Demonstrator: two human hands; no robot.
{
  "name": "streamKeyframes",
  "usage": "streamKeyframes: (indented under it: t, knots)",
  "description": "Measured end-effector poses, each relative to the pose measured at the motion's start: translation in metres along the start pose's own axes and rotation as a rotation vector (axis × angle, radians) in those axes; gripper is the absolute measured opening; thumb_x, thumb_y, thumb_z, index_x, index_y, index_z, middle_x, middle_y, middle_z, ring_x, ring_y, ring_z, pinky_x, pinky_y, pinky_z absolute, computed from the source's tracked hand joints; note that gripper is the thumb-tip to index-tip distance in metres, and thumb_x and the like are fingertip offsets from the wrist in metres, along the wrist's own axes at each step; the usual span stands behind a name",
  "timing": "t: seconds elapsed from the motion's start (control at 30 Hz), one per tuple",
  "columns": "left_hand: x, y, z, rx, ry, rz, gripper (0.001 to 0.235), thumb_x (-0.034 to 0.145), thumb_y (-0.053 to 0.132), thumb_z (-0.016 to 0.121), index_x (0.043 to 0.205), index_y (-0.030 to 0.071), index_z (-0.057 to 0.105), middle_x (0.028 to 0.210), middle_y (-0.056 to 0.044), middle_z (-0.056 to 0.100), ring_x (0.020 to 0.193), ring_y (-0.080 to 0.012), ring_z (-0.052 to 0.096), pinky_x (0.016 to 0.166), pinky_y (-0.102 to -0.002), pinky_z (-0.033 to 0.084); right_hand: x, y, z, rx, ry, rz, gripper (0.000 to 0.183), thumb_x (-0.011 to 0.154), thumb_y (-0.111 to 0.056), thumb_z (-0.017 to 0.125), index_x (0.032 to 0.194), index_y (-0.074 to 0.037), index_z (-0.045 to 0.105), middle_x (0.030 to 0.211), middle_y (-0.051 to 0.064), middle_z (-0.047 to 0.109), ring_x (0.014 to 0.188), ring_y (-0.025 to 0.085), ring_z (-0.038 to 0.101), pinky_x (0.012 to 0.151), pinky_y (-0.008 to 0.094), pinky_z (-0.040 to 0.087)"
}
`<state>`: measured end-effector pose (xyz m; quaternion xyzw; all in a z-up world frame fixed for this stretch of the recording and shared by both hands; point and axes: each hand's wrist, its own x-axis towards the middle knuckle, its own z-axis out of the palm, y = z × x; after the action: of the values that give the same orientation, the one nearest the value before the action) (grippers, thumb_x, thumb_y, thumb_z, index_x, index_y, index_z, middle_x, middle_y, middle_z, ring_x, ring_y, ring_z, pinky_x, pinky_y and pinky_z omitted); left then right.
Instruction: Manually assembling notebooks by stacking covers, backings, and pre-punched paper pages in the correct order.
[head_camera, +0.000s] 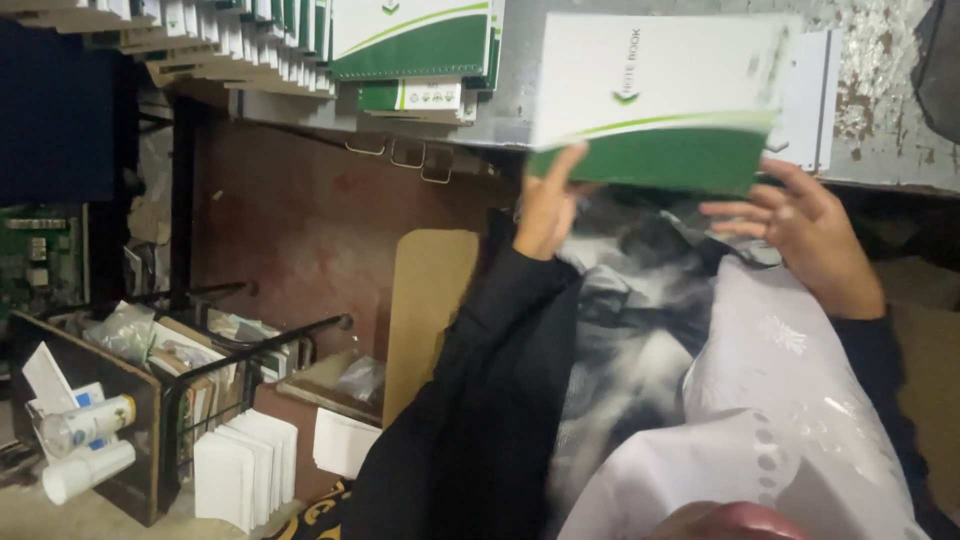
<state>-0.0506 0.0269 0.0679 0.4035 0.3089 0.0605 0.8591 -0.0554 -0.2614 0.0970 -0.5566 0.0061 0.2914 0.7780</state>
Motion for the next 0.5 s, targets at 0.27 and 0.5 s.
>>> streamKeyframes:
  t: [0.27, 0.5]
  knots:
    - [-0.012, -0.033, 0.011, 0.310, -0.550, -0.009, 0.055, 0.095, 0.015, 0.071, 0.137, -0.004, 0.041, 0.124, -0.030, 0.066, 0.096, -0.0362, 0.075, 0.079, -0.037, 0.067, 0.018, 0.003, -0.014, -0.065, 0.547, -0.304, 0.009, 0.113, -0.005, 0.053, 0.108, -0.012, 0.053, 0.090, 0.002, 0.054, 0.095, 0.014, 0.074, 0.072, 0.019, 0.060]
    - [-0.006, -0.029, 0.019, 0.662, -0.517, 0.165, 0.082, 0.095, 0.020, 0.067, 0.161, 0.006, 0.021, 0.133, -0.023, 0.062, 0.105, -0.0324, 0.068, 0.084, -0.044, 0.062, 0.042, 0.050, -0.087, -0.320, 0.690, -0.461, 0.026, 0.109, -0.004, 0.072, 0.135, -0.003, 0.069, 0.114, 0.007, 0.070, 0.094, 0.010, 0.066, 0.083, 0.023, 0.061]
